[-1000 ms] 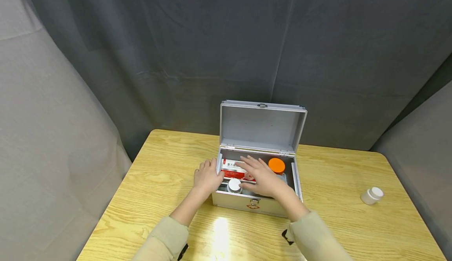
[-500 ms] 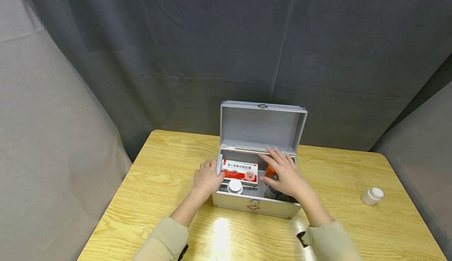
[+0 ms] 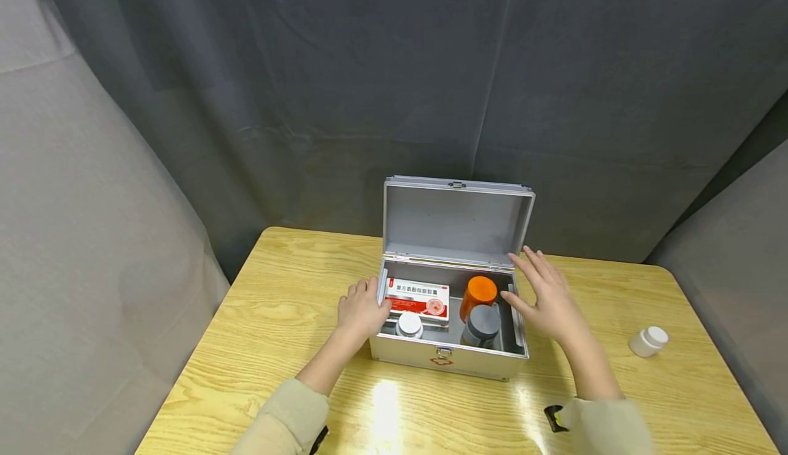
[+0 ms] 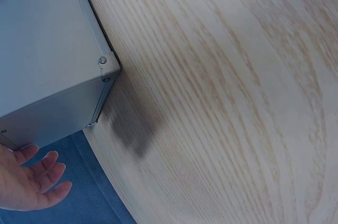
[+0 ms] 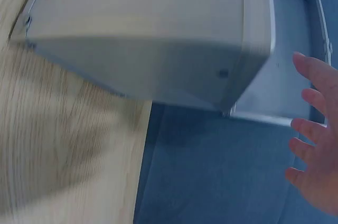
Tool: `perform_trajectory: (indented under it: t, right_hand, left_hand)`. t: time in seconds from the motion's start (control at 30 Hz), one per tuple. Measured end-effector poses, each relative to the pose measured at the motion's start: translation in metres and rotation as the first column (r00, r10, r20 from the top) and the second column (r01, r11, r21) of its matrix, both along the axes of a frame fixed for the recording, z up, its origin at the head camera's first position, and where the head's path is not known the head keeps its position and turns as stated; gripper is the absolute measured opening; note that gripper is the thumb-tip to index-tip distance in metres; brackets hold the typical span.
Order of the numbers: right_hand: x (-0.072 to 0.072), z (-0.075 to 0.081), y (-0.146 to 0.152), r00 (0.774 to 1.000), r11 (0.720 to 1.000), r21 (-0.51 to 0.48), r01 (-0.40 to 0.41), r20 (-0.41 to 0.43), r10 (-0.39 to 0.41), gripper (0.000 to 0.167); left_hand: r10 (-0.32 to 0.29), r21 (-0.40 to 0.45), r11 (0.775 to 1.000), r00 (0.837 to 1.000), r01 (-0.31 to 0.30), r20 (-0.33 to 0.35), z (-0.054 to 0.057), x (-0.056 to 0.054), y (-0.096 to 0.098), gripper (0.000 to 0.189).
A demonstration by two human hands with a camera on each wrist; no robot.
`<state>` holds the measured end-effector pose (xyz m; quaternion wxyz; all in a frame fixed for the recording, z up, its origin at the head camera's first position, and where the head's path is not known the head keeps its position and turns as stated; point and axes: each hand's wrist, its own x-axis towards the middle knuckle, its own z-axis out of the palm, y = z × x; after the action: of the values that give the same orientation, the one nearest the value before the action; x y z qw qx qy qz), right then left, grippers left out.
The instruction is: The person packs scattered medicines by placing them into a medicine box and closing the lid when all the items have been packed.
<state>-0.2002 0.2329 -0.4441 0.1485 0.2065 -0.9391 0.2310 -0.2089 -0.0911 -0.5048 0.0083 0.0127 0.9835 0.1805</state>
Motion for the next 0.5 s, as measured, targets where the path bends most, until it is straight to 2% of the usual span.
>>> perform_trajectory:
  t: [0.27,0.5]
  right_hand:
    - [0.0,-0.004,0.034,0.995,0.993,-0.057,0.101,0.001,-0.102,0.065]
    - [0.005,-0.012,0.065,0.977,0.975,-0.062,0.214,0.003,-0.215,0.062]
  left_hand:
    - [0.001,0.001,1.0,1.0,-0.001,-0.003,0.001,0.0,0.0,0.054]
    - [0.002,-0.005,1.0,1.0,-0.002,-0.002,0.002,0.001,0.0,0.052]
